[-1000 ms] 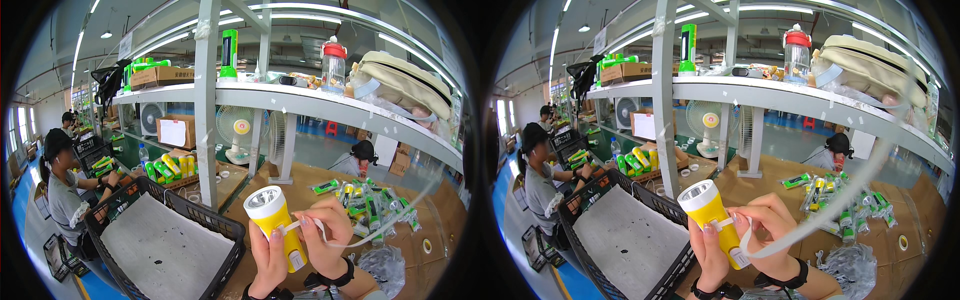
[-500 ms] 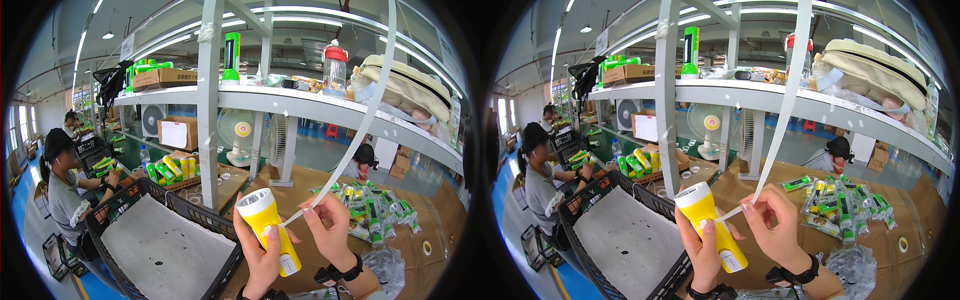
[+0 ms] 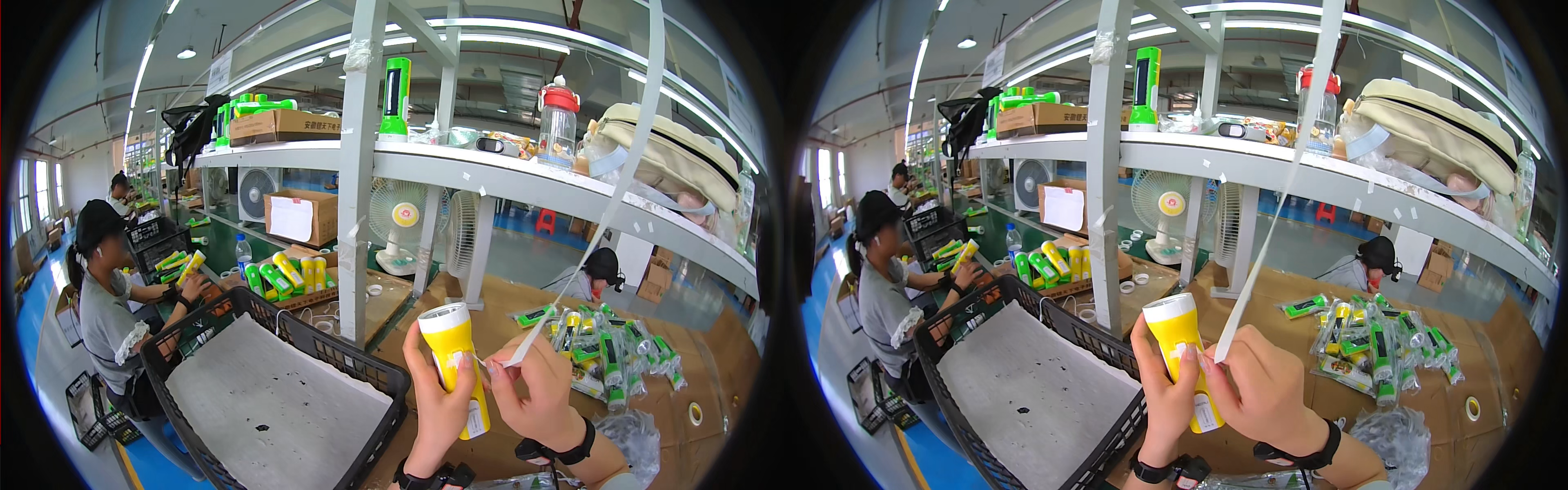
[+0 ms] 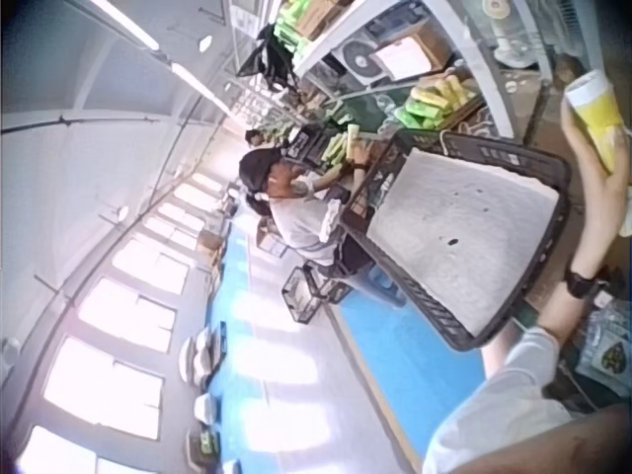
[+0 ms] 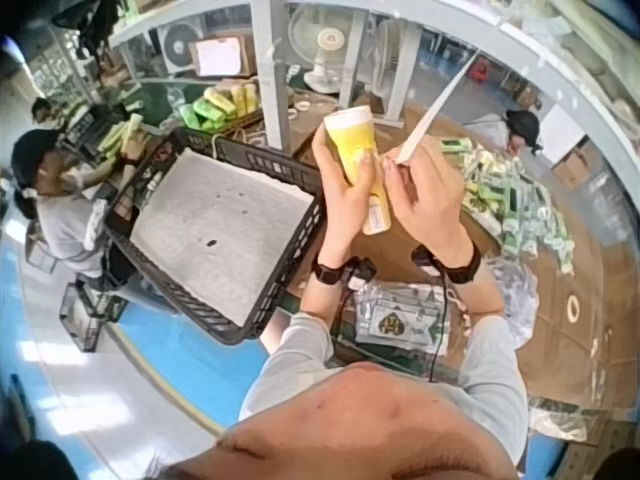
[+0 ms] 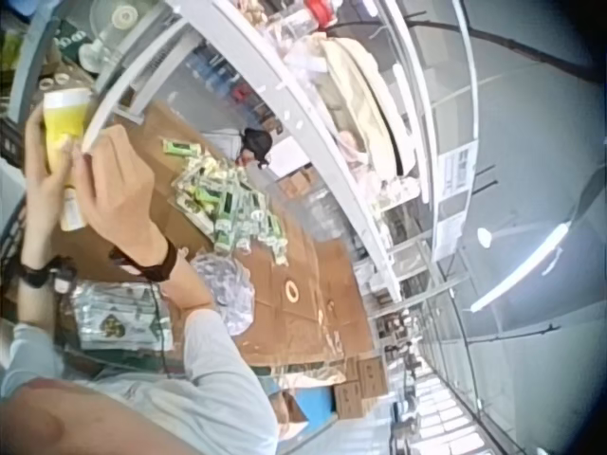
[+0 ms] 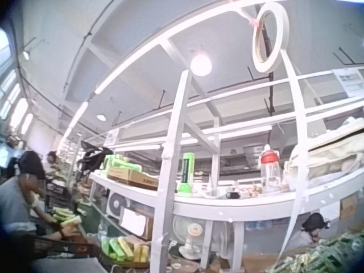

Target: Assembling and packaging flashlights into plastic bags on an assembly line.

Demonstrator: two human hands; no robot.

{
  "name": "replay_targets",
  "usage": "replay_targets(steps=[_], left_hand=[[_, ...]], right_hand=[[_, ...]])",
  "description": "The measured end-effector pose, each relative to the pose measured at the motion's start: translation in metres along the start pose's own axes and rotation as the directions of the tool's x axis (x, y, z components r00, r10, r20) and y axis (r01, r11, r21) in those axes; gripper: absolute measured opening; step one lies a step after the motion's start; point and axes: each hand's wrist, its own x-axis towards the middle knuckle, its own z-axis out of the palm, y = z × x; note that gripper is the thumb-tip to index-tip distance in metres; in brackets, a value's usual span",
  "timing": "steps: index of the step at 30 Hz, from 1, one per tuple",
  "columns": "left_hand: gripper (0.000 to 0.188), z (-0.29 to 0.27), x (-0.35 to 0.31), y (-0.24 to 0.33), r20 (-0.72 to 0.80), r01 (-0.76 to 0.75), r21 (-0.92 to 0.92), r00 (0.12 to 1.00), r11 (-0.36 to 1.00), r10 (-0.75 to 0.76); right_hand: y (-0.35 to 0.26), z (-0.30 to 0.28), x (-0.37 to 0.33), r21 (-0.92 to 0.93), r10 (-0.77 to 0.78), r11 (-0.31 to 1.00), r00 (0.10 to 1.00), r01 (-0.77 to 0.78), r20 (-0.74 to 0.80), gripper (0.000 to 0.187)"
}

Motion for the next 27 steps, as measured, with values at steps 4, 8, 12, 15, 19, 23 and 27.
replay_targets(steps=[4,8,12,15,19,23,27], left_hand=[[0.068,-0.002,-0.001,0.004,0.042,0.018,-0.017,0.999,1.0,-0.017],[0.068,-0.005,-0.001,0.008,0.071,0.05,-0.069,0.996,0.996,-0.045],[0.067,-0.004,-0.001,0.008,0.086,0.094,-0.139,0.993,0.986,-0.083],[0.066,-0.008,0.002,0.006,0.135,0.141,-0.141,0.983,0.98,-0.122],[0.063,-0.012,0.007,0.002,0.138,0.156,-0.192,0.982,0.969,-0.131],[0.059,-0.011,0.025,-0.033,0.02,0.19,-0.183,0.982,0.964,-0.19],[0.054,-0.025,0.035,-0.063,0.074,0.38,-0.299,0.924,0.875,-0.376]], right_hand=[[-0.012,-0.006,0.005,-0.186,-0.173,0.963,0.976,0.195,0.13,0.012],[-0.01,-0.009,0.006,-0.142,-0.201,0.964,0.966,0.225,0.163,0.014],[-0.011,-0.008,0.005,-0.152,-0.226,0.956,0.959,0.252,0.169,0.013],[-0.016,-0.002,0.002,-0.134,-0.166,0.973,0.975,0.186,0.145,0.013],[-0.017,0.004,0.001,-0.131,-0.102,0.985,0.988,0.116,0.114,0.014],[-0.032,-0.007,0.005,0.047,-0.242,0.97,0.926,0.239,0.289,0.014],[-0.034,0.004,0.032,0.091,0.0,0.995,0.957,-0.028,0.289,0.015]])
